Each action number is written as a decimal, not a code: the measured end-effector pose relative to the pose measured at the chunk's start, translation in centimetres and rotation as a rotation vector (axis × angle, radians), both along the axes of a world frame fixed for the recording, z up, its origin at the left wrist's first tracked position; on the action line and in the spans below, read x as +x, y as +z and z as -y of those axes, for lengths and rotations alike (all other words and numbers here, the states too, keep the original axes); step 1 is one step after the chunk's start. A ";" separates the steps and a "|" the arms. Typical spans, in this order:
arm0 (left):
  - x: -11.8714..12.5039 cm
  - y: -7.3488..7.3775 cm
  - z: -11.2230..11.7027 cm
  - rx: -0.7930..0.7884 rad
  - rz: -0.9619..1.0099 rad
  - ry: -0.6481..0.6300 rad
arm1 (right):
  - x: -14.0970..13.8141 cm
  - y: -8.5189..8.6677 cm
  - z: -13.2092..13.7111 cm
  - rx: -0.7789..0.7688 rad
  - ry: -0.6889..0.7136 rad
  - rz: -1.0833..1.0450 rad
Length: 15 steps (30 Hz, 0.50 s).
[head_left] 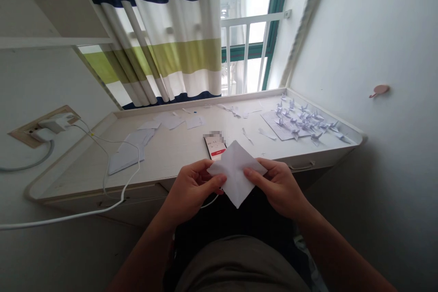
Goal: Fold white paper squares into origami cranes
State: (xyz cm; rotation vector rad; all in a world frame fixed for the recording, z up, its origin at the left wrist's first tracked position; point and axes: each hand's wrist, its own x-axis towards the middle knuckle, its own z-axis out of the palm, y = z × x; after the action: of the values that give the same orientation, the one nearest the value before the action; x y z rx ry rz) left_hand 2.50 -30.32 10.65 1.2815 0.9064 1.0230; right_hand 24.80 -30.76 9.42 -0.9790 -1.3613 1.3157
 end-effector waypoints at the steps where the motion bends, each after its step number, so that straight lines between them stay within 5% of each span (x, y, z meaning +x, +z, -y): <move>1: 0.0 0.0 0.0 -0.001 -0.016 0.017 | 0.1 0.0 0.0 0.004 0.005 0.006; 15: -0.9 -0.9 0.0 -0.012 0.085 0.128 | 2.0 1.3 0.0 0.152 0.110 0.116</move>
State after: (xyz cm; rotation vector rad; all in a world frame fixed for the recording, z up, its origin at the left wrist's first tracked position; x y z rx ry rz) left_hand 1.57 -30.34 9.76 1.1731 0.9370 1.1614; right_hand 26.81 -30.77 10.77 -0.8990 -1.5995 1.2306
